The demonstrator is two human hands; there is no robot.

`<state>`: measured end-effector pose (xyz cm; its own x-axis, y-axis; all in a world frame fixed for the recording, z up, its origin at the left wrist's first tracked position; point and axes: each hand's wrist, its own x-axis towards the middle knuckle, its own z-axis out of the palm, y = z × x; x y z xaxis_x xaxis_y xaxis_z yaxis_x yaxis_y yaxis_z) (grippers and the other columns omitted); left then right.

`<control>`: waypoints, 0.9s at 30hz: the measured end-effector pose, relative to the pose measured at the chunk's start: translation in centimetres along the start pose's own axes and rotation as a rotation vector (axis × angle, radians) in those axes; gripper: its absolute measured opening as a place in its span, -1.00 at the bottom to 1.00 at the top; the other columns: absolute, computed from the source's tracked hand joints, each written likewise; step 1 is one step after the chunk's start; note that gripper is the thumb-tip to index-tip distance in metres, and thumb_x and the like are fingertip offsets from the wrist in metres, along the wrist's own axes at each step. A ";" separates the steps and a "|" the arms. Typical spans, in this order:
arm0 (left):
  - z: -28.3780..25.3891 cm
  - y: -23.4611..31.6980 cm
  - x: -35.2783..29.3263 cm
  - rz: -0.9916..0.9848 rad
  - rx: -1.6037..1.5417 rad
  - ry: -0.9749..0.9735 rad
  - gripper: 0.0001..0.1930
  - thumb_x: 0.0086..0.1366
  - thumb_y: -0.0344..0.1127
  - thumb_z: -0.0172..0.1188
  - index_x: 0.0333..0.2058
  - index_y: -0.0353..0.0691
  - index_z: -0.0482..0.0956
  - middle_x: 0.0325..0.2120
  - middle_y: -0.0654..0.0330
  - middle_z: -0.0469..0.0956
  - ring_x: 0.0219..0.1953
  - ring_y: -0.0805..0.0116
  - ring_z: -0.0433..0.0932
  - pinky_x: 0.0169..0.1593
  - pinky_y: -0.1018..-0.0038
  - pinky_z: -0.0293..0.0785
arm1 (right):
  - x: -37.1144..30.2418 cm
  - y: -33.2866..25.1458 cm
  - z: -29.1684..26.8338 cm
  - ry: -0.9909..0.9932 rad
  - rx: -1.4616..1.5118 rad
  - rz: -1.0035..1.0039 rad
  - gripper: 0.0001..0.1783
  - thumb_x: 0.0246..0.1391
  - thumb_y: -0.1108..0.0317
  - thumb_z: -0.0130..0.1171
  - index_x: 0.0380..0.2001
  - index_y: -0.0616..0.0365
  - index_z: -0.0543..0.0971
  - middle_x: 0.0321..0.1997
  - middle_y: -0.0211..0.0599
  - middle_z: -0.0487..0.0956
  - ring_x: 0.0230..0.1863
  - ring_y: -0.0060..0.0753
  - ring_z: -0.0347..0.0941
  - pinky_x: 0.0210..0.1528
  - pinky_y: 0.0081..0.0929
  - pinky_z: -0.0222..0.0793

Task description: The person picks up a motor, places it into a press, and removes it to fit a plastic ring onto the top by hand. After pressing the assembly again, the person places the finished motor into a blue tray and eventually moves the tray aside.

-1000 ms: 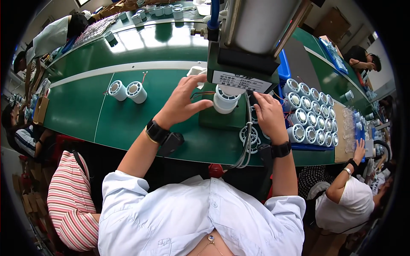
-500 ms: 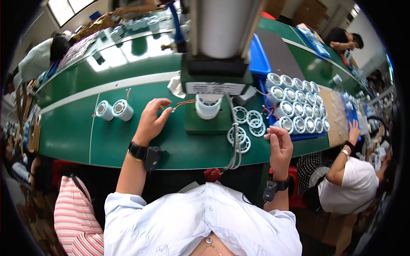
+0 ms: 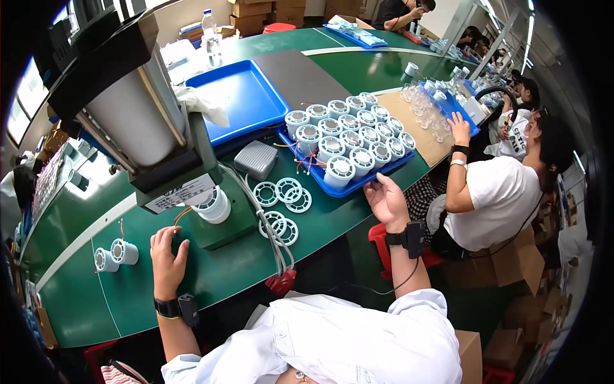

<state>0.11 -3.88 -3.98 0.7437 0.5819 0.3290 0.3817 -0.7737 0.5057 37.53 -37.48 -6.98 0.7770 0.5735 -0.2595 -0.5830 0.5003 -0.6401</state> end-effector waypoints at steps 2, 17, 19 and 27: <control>-0.1 0.7 -1.2 -0.008 0.044 0.001 -0.68 0.18 -0.39 0.21 -0.07 -0.25 0.50 -0.09 0.07 0.49 0.01 0.06 0.39 0.11 0.28 0.30 | 2.8 0.7 -1.5 0.017 -0.093 -0.028 -0.76 0.26 0.37 -0.02 -0.08 0.26 0.45 -0.16 -0.27 0.55 -0.24 -0.40 0.51 -0.20 -0.46 0.47; 0.4 2.8 -8.1 -0.131 0.325 -0.015 -0.54 0.20 -0.34 0.15 0.10 -0.21 0.42 0.18 0.04 0.34 0.27 0.01 0.21 0.32 0.14 0.04 | 2.7 -2.0 0.0 -0.024 -0.200 -0.288 -0.62 0.16 0.49 -0.12 0.04 0.34 0.42 -0.10 -0.20 0.60 -0.10 -0.28 0.58 0.01 -0.30 0.54; 0.5 2.8 -8.1 -0.137 0.332 -0.019 -0.54 0.20 -0.34 0.15 0.10 -0.21 0.42 0.17 0.04 0.35 0.27 0.00 0.22 0.32 0.15 0.04 | 4.5 -3.5 0.4 -0.058 -0.213 -0.302 -0.63 0.17 0.48 -0.12 0.03 0.34 0.43 -0.08 -0.22 0.59 -0.11 -0.30 0.58 -0.01 -0.34 0.54; 0.3 3.3 -7.9 -0.139 0.324 -0.010 -0.54 0.15 -0.33 0.17 0.05 -0.23 0.45 0.13 0.02 0.38 0.25 -0.02 0.23 0.30 0.10 0.04 | 14.0 -7.1 3.2 0.039 -0.220 -0.262 -0.81 0.14 0.47 -0.06 -0.24 0.18 0.54 -0.43 -0.40 0.56 -0.46 -0.50 0.49 -0.37 -0.48 0.48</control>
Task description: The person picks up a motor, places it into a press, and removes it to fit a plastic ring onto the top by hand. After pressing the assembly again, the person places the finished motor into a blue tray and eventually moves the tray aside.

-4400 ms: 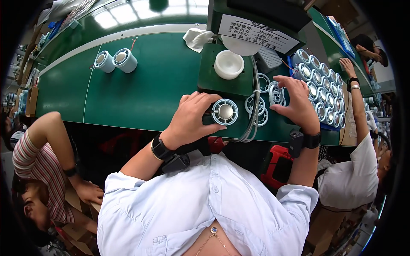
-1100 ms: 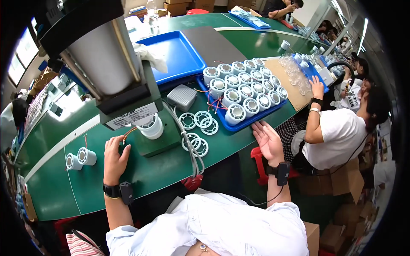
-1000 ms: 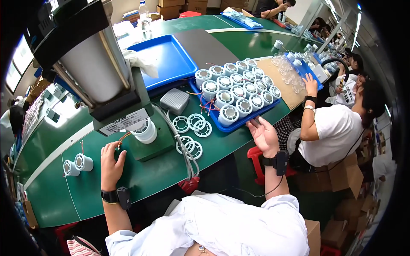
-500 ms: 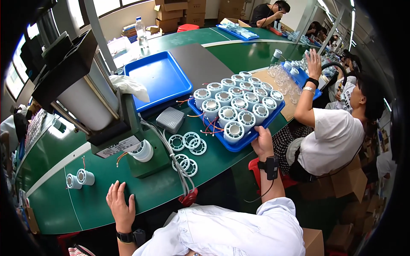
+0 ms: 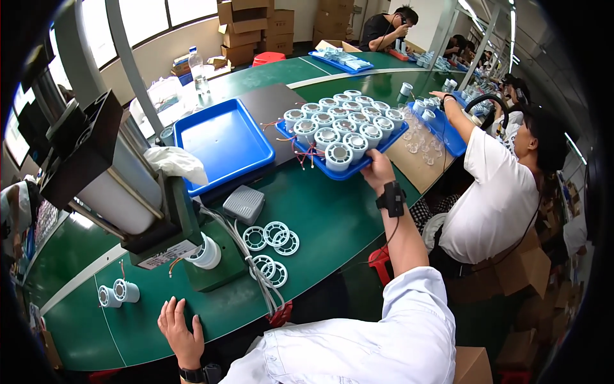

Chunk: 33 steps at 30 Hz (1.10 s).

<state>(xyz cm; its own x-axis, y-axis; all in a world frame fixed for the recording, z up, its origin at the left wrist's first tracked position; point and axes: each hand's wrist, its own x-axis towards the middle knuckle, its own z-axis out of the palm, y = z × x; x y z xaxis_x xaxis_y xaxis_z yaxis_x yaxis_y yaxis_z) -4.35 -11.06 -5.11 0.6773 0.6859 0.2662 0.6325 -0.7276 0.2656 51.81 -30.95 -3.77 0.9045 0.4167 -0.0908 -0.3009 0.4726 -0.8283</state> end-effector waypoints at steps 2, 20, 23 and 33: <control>-0.2 0.2 0.0 0.014 -0.012 0.009 -0.55 0.13 -0.32 0.18 0.04 -0.24 0.46 0.12 0.02 0.39 0.24 -0.03 0.24 0.30 0.08 0.04 | 3.3 1.1 -1.7 -0.033 -0.024 0.008 -0.84 0.12 0.46 -0.04 -0.30 0.16 0.54 -0.51 -0.43 0.52 -0.51 -0.51 0.44 -0.40 -0.48 0.46; -1.4 2.2 1.7 -0.078 -0.029 -0.027 -0.58 0.10 -0.36 0.16 0.00 -0.24 0.48 0.09 0.01 0.41 0.21 -0.05 0.28 0.28 0.10 0.06 | 14.7 4.3 5.9 0.085 -0.673 -0.017 -0.64 0.09 0.26 0.20 -0.20 0.39 0.55 -0.31 -0.22 0.61 -0.37 -0.33 0.57 -0.38 -0.43 0.56; -1.7 2.2 2.0 -0.080 -0.034 -0.026 -0.58 0.09 -0.36 0.18 -0.02 -0.24 0.49 0.08 0.01 0.42 0.21 -0.04 0.29 0.28 0.11 0.07 | 14.1 4.2 5.2 0.062 -0.612 -0.032 -0.63 0.12 0.24 0.19 -0.26 0.45 0.55 -0.29 -0.16 0.60 -0.41 -0.30 0.58 -0.36 -0.39 0.58; -2.9 2.1 1.7 -0.057 -0.039 -0.010 -0.58 0.07 -0.36 0.21 -0.03 -0.22 0.50 0.07 0.05 0.44 0.20 -0.01 0.30 0.26 0.12 0.11 | 4.9 6.9 15.5 -0.511 -1.268 -0.413 -0.71 0.09 0.23 0.21 -0.39 0.30 0.60 -0.48 -0.13 0.61 -0.45 -0.30 0.53 -0.36 -0.35 0.43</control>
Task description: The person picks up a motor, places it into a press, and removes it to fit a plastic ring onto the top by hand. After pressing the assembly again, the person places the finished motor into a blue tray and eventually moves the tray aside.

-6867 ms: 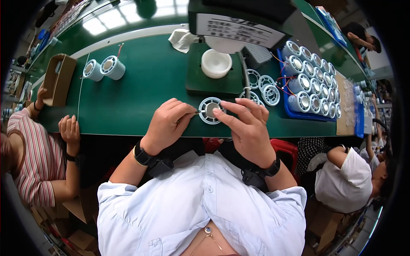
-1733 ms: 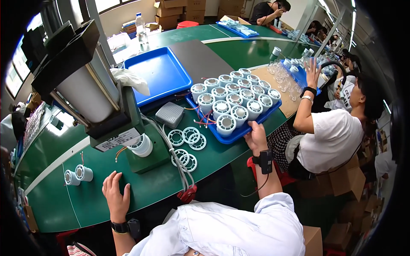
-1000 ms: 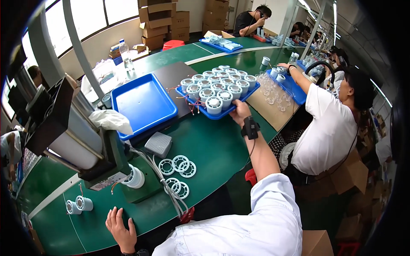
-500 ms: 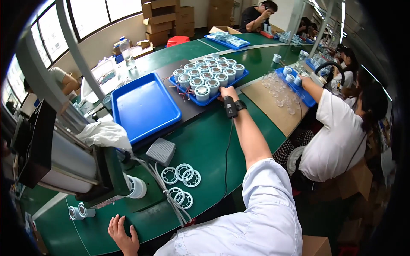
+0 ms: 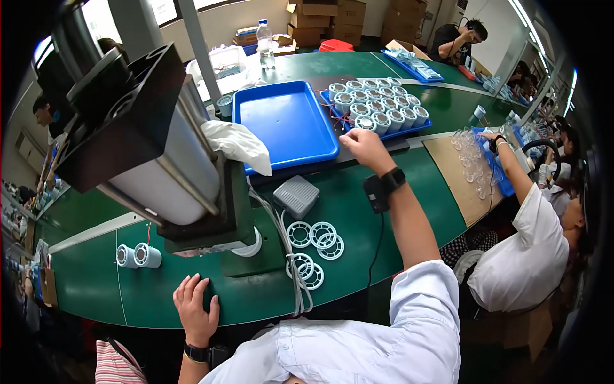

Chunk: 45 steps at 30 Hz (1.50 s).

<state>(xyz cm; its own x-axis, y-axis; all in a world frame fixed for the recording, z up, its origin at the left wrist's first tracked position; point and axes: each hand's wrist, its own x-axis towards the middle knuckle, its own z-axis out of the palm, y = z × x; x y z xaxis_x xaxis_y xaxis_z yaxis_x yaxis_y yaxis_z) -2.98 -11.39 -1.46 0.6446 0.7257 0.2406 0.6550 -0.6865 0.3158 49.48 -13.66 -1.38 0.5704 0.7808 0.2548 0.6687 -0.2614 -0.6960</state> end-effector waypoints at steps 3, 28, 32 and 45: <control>-0.2 0.0 -0.1 0.009 -0.014 0.012 -0.58 0.08 -0.35 0.22 -0.04 -0.21 0.51 0.06 0.06 0.45 0.19 -0.01 0.31 0.26 0.12 0.12 | 1.7 -0.1 3.2 0.039 -0.252 -0.080 -0.72 0.01 0.24 0.24 -0.40 0.29 0.60 -0.41 -0.01 0.61 -0.34 -0.09 0.57 -0.25 -0.27 0.47; -0.9 1.1 10.7 0.203 -0.370 -0.088 -0.33 0.01 -0.12 0.44 0.05 -0.31 0.40 0.00 -0.01 0.44 0.07 0.01 0.35 0.15 0.22 0.23 | -25.4 -2.4 -9.2 0.310 0.988 0.228 -0.67 0.22 0.36 0.00 0.01 0.26 0.40 -0.21 -0.42 0.51 -0.28 -0.58 0.45 -0.18 -0.66 0.40; -1.1 -3.2 11.2 0.215 -0.433 0.027 -0.41 0.13 -0.13 0.34 0.08 -0.30 0.42 0.02 0.03 0.46 0.10 0.00 0.34 0.18 0.23 0.22 | -31.5 -3.6 -5.8 0.474 1.007 0.368 -0.73 0.26 0.37 -0.03 -0.01 0.21 0.41 -0.20 -0.38 0.52 -0.30 -0.58 0.47 -0.24 -0.60 0.44; -7.7 -13.1 7.2 -0.210 0.233 -0.178 -0.26 -0.04 -0.33 0.38 0.20 0.06 0.39 -0.02 0.17 0.48 0.16 0.15 0.34 0.24 -0.14 -0.02 | -27.1 -5.7 -8.7 -0.238 0.028 0.712 -0.72 0.28 0.23 0.06 -0.39 0.23 0.53 -0.51 -0.34 0.55 -0.64 -0.59 0.42 -0.59 -0.64 0.33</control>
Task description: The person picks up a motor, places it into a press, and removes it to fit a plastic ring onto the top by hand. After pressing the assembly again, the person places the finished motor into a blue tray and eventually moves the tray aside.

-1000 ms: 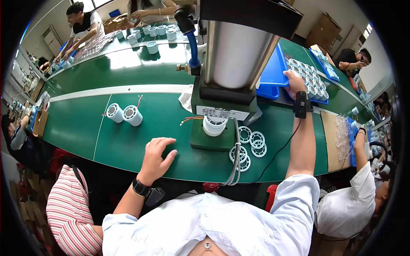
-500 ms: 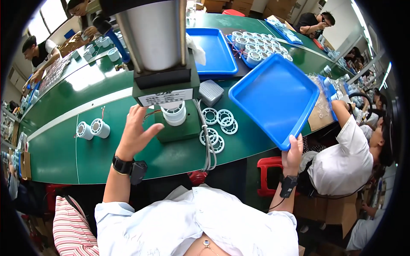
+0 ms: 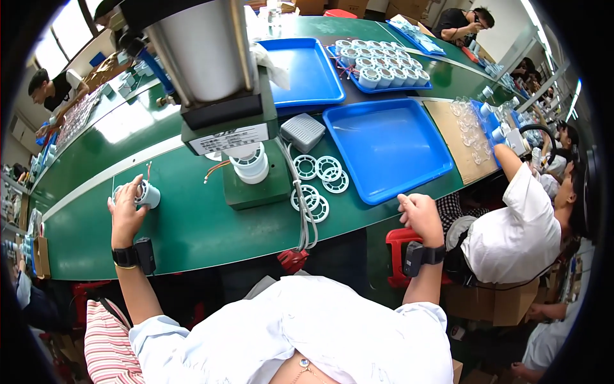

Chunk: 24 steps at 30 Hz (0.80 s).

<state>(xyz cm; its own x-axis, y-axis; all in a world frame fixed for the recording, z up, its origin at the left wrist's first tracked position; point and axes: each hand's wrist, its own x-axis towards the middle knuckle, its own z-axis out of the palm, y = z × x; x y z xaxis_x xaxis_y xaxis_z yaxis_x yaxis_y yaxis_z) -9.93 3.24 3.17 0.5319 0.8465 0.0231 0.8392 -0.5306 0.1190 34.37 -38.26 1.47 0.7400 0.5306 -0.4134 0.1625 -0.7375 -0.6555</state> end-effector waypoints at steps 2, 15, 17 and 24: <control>0.2 0.2 0.2 0.038 -0.080 0.020 -0.23 -0.11 -0.40 0.40 0.18 0.01 0.40 -0.02 0.20 0.50 0.11 0.16 0.39 0.24 -0.10 -0.02 | -1.4 -4.4 -0.5 -0.010 0.054 -0.151 -0.71 0.26 0.23 0.08 -0.43 0.23 0.55 -0.51 -0.34 0.55 -0.62 -0.60 0.42 -0.56 -0.67 0.30; 3.3 10.6 -4.1 0.253 -0.554 0.006 -0.33 -0.10 -0.16 0.50 0.01 -0.12 0.42 -0.10 0.17 0.54 0.08 0.13 0.44 0.31 0.03 0.05 | 4.3 -20.9 14.5 -0.175 -0.021 -1.071 -0.64 -0.02 0.35 0.34 -0.13 0.26 0.58 -0.21 -0.26 0.62 -0.23 -0.37 0.54 -0.13 -0.45 0.42; 4.1 11.2 -4.7 0.212 -0.606 0.012 -0.29 -0.12 -0.16 0.52 0.03 -0.12 0.41 -0.08 0.16 0.52 0.08 0.13 0.44 0.31 0.07 0.07 | 3.8 -22.0 14.8 -0.367 -0.059 -0.975 -0.60 -0.03 0.36 0.35 -0.09 0.26 0.57 -0.17 -0.25 0.62 -0.20 -0.36 0.55 -0.11 -0.43 0.43; 3.2 12.4 -4.5 0.401 -0.411 0.191 -0.13 -0.21 -0.13 0.56 0.14 -0.11 0.36 0.06 0.11 0.42 0.14 0.10 0.38 0.30 0.13 0.12 | 5.4 -18.4 12.1 -0.005 0.194 -0.942 -0.40 -0.06 0.36 0.36 0.08 0.21 0.40 -0.03 -0.22 0.56 -0.08 -0.40 0.51 -0.04 -0.45 0.42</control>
<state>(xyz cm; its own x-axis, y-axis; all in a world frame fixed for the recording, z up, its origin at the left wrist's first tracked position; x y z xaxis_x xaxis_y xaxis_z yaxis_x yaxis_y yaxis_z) -1.53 -7.28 1.41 0.7359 0.5972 0.3192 0.4449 -0.7818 0.4370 27.48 -16.75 3.61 0.3579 0.8719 0.3343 0.5778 0.0744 -0.8128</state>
